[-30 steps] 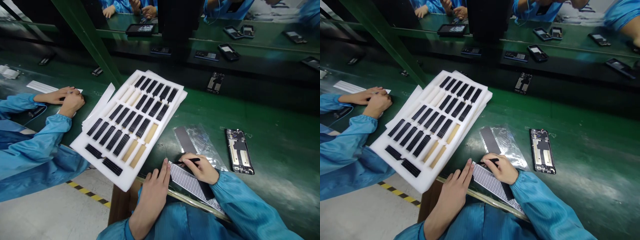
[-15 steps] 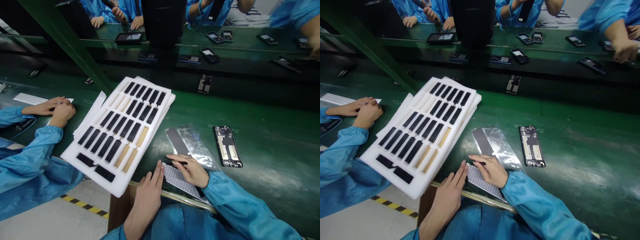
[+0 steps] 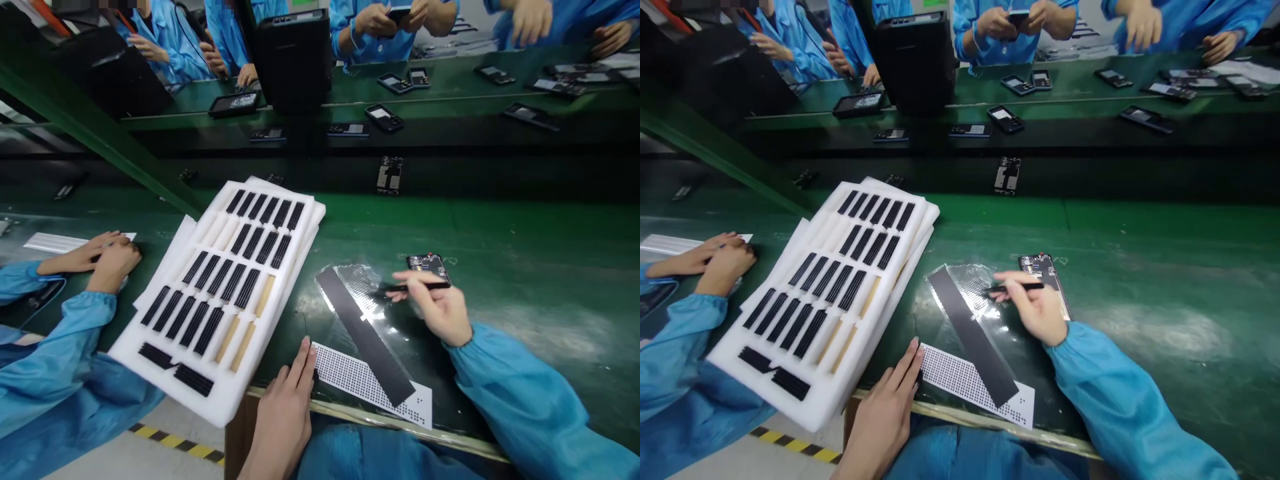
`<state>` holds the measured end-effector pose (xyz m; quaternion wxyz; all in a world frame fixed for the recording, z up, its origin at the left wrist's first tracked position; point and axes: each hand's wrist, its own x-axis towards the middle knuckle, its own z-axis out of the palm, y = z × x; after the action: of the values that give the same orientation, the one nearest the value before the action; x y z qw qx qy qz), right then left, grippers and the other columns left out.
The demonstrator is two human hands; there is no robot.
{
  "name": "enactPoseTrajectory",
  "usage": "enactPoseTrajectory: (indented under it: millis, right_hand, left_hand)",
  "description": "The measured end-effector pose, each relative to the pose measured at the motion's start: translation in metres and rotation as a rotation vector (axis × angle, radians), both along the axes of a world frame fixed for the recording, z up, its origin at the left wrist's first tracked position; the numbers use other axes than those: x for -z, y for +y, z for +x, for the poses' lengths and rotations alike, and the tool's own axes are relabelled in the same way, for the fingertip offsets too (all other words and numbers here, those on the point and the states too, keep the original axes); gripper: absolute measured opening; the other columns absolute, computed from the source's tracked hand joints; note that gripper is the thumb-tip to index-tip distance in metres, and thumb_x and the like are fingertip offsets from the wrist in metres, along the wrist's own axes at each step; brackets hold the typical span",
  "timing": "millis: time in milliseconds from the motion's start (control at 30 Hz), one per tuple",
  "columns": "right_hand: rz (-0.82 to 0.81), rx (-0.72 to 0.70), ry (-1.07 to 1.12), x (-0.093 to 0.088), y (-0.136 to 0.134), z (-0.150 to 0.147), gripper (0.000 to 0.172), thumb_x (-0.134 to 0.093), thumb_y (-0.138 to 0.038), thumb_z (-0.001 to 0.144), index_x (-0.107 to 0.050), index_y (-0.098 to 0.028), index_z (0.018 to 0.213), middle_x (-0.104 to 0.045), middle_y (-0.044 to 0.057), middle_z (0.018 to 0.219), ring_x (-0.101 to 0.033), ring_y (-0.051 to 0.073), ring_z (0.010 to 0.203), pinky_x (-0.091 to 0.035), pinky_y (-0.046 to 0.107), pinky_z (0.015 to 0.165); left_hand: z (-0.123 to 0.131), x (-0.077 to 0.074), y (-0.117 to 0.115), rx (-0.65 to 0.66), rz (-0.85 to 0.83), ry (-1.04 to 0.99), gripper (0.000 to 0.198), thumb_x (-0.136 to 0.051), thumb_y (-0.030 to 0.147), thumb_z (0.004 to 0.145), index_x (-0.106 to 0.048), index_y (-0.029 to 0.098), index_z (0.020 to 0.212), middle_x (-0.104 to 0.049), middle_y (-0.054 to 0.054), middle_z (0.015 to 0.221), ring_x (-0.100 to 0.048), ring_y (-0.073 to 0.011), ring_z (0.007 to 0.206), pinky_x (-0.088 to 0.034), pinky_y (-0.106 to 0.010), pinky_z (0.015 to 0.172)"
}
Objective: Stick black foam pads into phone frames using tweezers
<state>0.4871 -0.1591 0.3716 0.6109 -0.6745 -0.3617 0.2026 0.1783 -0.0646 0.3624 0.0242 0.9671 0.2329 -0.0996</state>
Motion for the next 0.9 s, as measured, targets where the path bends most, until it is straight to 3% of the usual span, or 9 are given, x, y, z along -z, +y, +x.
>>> enactPoseTrajectory:
  millis: [100, 167, 267, 367, 700, 900]
  right_hand:
    - [-0.032, -0.312, 0.032, 0.012, 0.006, -0.034, 0.026, -0.052, -0.034, 0.103, -0.073, -0.019, 0.109, -0.08, 0.008, 0.094, -0.077, 0.019, 0.076, -0.064, 0.029, 0.072]
    - [-0.045, -0.414, -0.006, 0.023, 0.011, -0.063, 0.025, -0.05, -0.029, 0.103, -0.072, -0.019, 0.11, -0.079, 0.008, 0.101, -0.077, 0.018, 0.086, -0.062, 0.029, 0.08]
    - [-0.064, -0.41, -0.066, 0.039, 0.015, -0.086, 0.024, -0.048, -0.025, 0.103, -0.071, -0.019, 0.108, -0.078, 0.007, 0.102, -0.075, 0.018, 0.093, -0.059, 0.028, 0.085]
    - [-0.05, -0.429, -0.095, 0.045, 0.015, -0.085, 0.022, -0.048, -0.023, 0.103, -0.07, -0.019, 0.106, -0.078, 0.006, 0.097, -0.074, 0.016, 0.089, -0.058, 0.026, 0.082]
    - [-0.024, -0.488, -0.147, 0.04, 0.013, -0.081, 0.02, -0.049, -0.019, 0.102, -0.069, -0.02, 0.106, -0.076, 0.006, 0.093, -0.072, 0.015, 0.087, -0.057, 0.026, 0.08]
    - [-0.038, -0.489, -0.153, 0.04, 0.011, -0.08, 0.02, -0.049, -0.017, 0.102, -0.068, -0.02, 0.108, -0.076, 0.005, 0.093, -0.072, 0.015, 0.085, -0.057, 0.026, 0.08]
  left_hand:
    - [0.0, 0.004, -0.002, -0.007, 0.023, 0.007, 0.08, -0.042, -0.005, 0.082, -0.033, 0.019, 0.157, -0.032, -0.005, 0.163, -0.068, -0.0208, 0.097, -0.06, -0.029, 0.079]
    - [0.0, 0.006, -0.003, -0.007, 0.041, 0.015, 0.081, -0.043, -0.005, 0.081, -0.031, 0.019, 0.158, -0.034, -0.006, 0.162, -0.067, -0.0202, 0.095, -0.061, -0.03, 0.077]
    - [0.0, 0.007, -0.003, 0.002, 0.035, 0.037, 0.083, -0.043, -0.006, 0.08, -0.03, 0.018, 0.158, -0.034, -0.005, 0.162, -0.066, -0.0189, 0.094, -0.061, -0.029, 0.079]
    - [-0.001, 0.008, -0.002, 0.004, 0.012, 0.016, 0.083, -0.042, -0.007, 0.08, -0.03, 0.017, 0.158, -0.034, -0.005, 0.163, -0.066, -0.0182, 0.097, -0.06, -0.029, 0.085]
    - [0.002, 0.0, 0.006, 0.094, 0.018, 0.023, 0.085, -0.046, -0.005, 0.072, -0.037, 0.014, 0.155, -0.03, -0.009, 0.163, -0.066, -0.0201, 0.093, -0.061, -0.029, 0.077]
    - [0.005, -0.002, 0.007, 0.155, 0.091, 0.038, 0.084, -0.046, -0.006, 0.067, -0.047, 0.011, 0.149, -0.04, -0.016, 0.157, -0.067, -0.0228, 0.087, -0.062, -0.034, 0.069]
